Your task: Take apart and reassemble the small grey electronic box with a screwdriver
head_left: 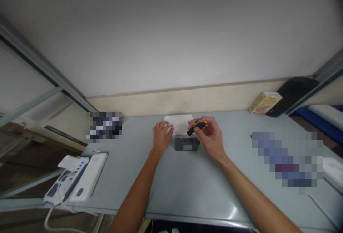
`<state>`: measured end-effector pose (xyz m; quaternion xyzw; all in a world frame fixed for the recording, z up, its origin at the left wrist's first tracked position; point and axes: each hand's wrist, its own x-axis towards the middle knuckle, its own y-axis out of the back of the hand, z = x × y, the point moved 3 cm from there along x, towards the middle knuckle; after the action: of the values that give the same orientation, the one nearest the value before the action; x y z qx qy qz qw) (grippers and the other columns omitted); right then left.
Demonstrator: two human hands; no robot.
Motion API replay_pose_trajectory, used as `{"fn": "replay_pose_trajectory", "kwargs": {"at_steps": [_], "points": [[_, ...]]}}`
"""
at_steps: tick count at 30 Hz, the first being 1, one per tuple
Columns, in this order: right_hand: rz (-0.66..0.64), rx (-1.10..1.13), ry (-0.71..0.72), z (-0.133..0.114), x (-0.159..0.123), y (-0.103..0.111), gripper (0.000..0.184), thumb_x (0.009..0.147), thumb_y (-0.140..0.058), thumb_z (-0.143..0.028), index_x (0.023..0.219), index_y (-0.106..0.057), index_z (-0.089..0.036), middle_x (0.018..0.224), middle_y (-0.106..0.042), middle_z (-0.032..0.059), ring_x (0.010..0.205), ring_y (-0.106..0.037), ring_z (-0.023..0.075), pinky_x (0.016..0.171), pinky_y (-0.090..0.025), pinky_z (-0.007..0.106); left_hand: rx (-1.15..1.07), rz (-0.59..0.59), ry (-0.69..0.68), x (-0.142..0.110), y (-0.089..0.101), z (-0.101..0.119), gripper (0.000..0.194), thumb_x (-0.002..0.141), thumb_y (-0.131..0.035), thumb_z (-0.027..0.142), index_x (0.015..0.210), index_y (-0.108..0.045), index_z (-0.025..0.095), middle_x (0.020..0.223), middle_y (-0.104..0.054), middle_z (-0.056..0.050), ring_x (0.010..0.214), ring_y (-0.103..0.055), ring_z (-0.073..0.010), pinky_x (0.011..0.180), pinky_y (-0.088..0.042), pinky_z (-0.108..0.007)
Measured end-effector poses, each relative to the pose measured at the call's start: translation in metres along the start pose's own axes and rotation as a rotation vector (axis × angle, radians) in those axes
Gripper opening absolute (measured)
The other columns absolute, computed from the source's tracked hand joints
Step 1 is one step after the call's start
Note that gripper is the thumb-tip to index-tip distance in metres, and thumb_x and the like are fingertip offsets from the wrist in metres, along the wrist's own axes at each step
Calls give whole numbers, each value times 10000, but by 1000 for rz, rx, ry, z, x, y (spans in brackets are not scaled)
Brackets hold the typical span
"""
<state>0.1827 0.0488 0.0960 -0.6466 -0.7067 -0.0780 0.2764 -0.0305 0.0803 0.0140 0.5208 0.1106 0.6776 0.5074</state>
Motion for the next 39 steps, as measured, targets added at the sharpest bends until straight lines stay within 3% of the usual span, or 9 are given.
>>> {"fn": "replay_pose_trajectory", "kwargs": {"at_steps": [3,8,15,24,31,35,39], "points": [[13,-6,8,1,0,2,241,919,-755,-289,1065,-564,-264,1043,-750,25,829,-742,162,803,-627,366,-206,31,3,3,12,11,131,964,-660,244,978,-790,235,1044,-746,-55,1003,-646,-209,934,-511,-396],[11,-20,24,1,2,5,225,929,-741,-266,1079,-573,-264,1039,-745,26,826,-744,160,800,-620,352,-577,-135,62,4,20,29,178,979,-619,283,928,-764,191,879,-746,-34,788,-631,-147,754,-499,-276],[25,-31,25,1,2,6,228,920,-752,-289,1069,-579,-271,1025,-744,24,816,-749,167,784,-623,353,-788,-239,179,4,24,25,209,963,-614,316,923,-760,171,919,-746,-62,889,-665,-191,818,-488,-296],[6,-44,40,2,0,4,219,926,-742,-257,1076,-584,-276,1043,-738,20,827,-744,162,811,-617,362,-849,-401,183,0,22,23,193,939,-667,327,957,-766,162,908,-722,-70,860,-634,-195,807,-463,-301],[1,-30,64,2,0,4,225,934,-726,-227,1094,-576,-277,1054,-730,23,842,-742,168,818,-611,373,-927,-446,169,1,23,19,216,942,-686,362,990,-770,169,930,-708,-71,886,-621,-201,827,-452,-308],[50,-32,78,2,3,6,219,930,-731,-226,1077,-576,-274,1037,-732,23,849,-744,170,812,-608,360,-980,-513,105,3,24,15,258,938,-703,407,1019,-769,171,1014,-705,-95,944,-628,-217,850,-460,-319],[107,-38,79,4,5,9,232,912,-755,-243,1056,-577,-273,1007,-746,17,854,-748,166,804,-609,335,-941,-483,85,4,26,17,249,947,-701,412,916,-757,171,999,-695,-95,956,-639,-211,860,-473,-324]]}}
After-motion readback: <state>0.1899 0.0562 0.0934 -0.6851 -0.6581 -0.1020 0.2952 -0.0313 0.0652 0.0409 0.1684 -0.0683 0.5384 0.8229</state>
